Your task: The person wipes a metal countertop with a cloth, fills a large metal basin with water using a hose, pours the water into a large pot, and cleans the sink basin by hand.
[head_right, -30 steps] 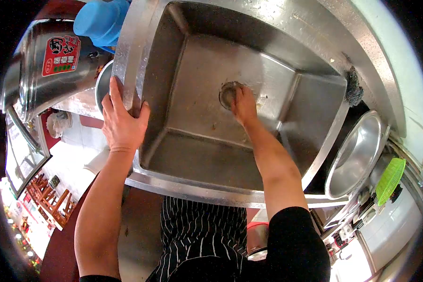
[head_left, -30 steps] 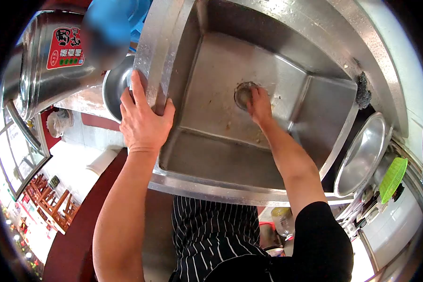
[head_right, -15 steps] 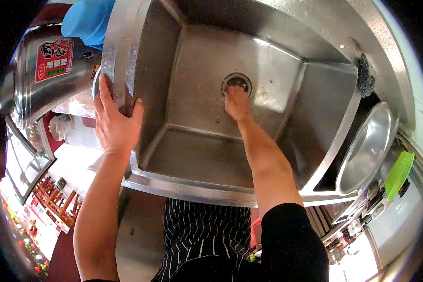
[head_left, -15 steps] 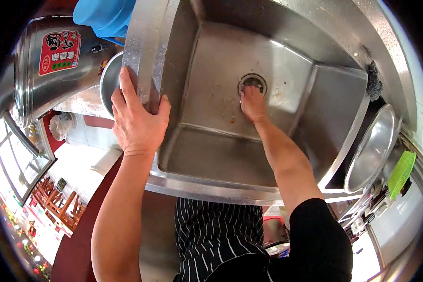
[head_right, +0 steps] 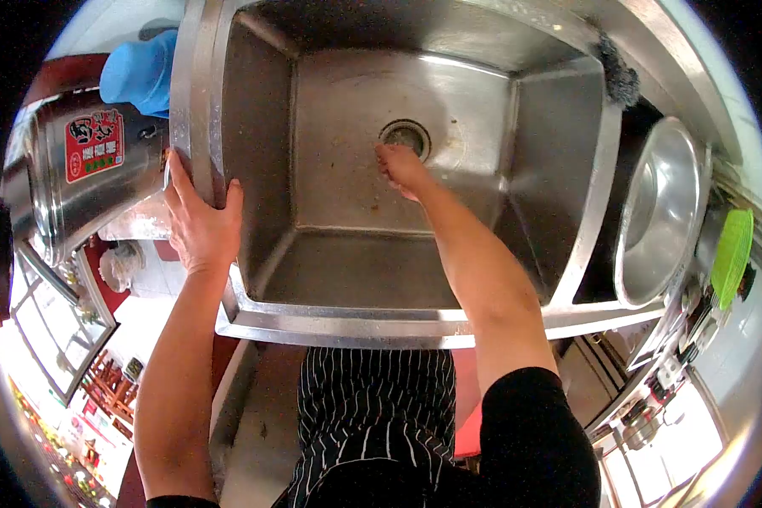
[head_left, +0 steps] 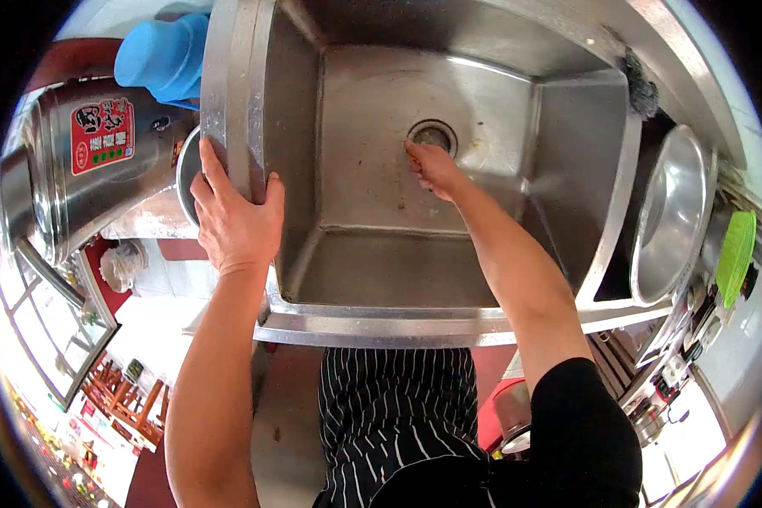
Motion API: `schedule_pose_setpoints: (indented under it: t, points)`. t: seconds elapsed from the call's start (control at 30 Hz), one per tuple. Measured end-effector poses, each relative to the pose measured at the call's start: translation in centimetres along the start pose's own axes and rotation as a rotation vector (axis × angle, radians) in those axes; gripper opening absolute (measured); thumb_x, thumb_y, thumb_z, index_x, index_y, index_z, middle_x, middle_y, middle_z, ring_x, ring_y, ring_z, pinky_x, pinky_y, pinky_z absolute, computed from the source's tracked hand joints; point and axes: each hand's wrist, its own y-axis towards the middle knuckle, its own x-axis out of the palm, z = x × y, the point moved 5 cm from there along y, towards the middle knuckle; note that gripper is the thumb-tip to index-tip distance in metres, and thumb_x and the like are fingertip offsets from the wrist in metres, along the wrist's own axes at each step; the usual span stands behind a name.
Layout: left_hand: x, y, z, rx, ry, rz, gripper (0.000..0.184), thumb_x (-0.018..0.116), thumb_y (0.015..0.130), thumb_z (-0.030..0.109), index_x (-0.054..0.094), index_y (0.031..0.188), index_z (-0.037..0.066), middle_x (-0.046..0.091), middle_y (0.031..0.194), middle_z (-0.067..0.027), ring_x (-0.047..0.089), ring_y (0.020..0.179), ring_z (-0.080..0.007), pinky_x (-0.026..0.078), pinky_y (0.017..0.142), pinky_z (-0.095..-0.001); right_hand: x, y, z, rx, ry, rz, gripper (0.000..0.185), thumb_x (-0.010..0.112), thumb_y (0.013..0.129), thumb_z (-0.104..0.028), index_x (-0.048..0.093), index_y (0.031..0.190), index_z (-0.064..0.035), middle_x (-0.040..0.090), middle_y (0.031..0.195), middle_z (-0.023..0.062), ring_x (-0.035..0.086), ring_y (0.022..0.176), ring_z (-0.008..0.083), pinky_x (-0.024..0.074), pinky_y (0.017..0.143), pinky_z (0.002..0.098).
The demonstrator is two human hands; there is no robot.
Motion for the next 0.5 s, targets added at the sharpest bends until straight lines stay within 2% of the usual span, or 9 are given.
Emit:
schedule_pose_setpoints:
  t: [0.07, 0.17, 0.27, 0.37, 0.43, 0.47, 0.5]
  points:
    - [0.1, 0.0, -0.1, 0.026, -0.015, 0.019, 0.096, 0.071, 0.083, 0.039, 0.016, 0.158, 0.014, 0.046, 0.137, -0.0221, 0.051, 0.124, -0.0427, 0.044, 0.099, -0.0530, -0.1, -4.9, -2.2, 0.164, 0.456, -0.301, 0.035, 0.052, 0.103, -0.041, 0.050, 0.078, -0.0167, 0.041, 0.062, -0.0065, 0.033, 0.051, 0.0063, 0.0239, 0.043, 0.0243]
    - [0.2, -0.2, -0.2, 0.083, 0.034, 0.075, 0.095, 0.070, 0.081, 0.041, 0.018, 0.157, 0.015, 0.046, 0.132, -0.0219, 0.054, 0.118, -0.0423, 0.049, 0.093, -0.0540, -2.2, -8.8, -2.8, 0.178, 0.488, -0.226, 0.034, 0.054, 0.102, -0.038, 0.047, 0.076, -0.0171, 0.040, 0.062, -0.0059, 0.033, 0.051, 0.0045, 0.0188, 0.041, 0.0219]
    - [0.2, -0.4, -0.3, 0.063, 0.053, 0.089, 0.095, 0.071, 0.081, 0.043, 0.019, 0.156, 0.015, 0.048, 0.130, -0.0216, 0.055, 0.117, -0.0430, 0.049, 0.092, -0.0542, -5.2, -14.8, -4.0, 0.061, 0.604, -0.270, 0.035, 0.054, 0.103, -0.036, 0.046, 0.076, -0.0162, 0.038, 0.062, -0.0061, 0.031, 0.051, 0.0053, 0.0202, 0.042, 0.0226]
    - [0.1, -0.7, 0.0, 0.065, 0.068, 0.109, 0.095, 0.072, 0.081, 0.044, 0.020, 0.156, 0.016, 0.049, 0.130, -0.0221, 0.055, 0.117, -0.0435, 0.047, 0.094, -0.0549, -8.8, -22.9, -3.8, -0.037, 0.769, -0.098, 0.038, 0.053, 0.104, -0.036, 0.043, 0.073, -0.0156, 0.036, 0.062, -0.0062, 0.029, 0.051, 0.0059, 0.0203, 0.044, 0.0230]
    - [0.4, -0.6, -0.2, 0.118, 0.041, 0.133, 0.094, 0.071, 0.081, 0.044, 0.022, 0.156, 0.016, 0.049, 0.132, -0.0229, 0.055, 0.118, -0.0435, 0.046, 0.096, -0.0550, -11.0, -28.1, -1.1, -0.107, 0.905, -0.017, 0.040, 0.052, 0.105, -0.035, 0.039, 0.072, -0.0158, 0.033, 0.061, -0.0061, 0.027, 0.051, 0.0062, 0.0203, 0.045, 0.0232]
    - [0.7, -0.6, -0.5, 0.088, 0.065, 0.138, 0.093, 0.071, 0.081, 0.044, 0.022, 0.156, 0.017, 0.049, 0.134, -0.0232, 0.055, 0.119, -0.0435, 0.047, 0.097, -0.0549, -12.0, -30.6, 1.0, -0.095, 0.939, 0.051, 0.040, 0.050, 0.105, -0.035, 0.039, 0.072, -0.0159, 0.031, 0.061, -0.0061, 0.026, 0.051, 0.0063, 0.0196, 0.044, 0.0231]
    - [1.0, -0.5, -0.6, 0.060, 0.089, 0.140, 0.093, 0.070, 0.082, 0.045, 0.022, 0.156, 0.017, 0.048, 0.136, -0.0234, 0.055, 0.120, -0.0435, 0.047, 0.097, -0.0549, -12.9, -33.2, 3.1, -0.165, 1.012, 0.022, 0.038, 0.049, 0.106, -0.035, 0.040, 0.073, -0.0165, 0.031, 0.061, -0.0063, 0.026, 0.051, 0.0061, 0.0185, 0.043, 0.0228]
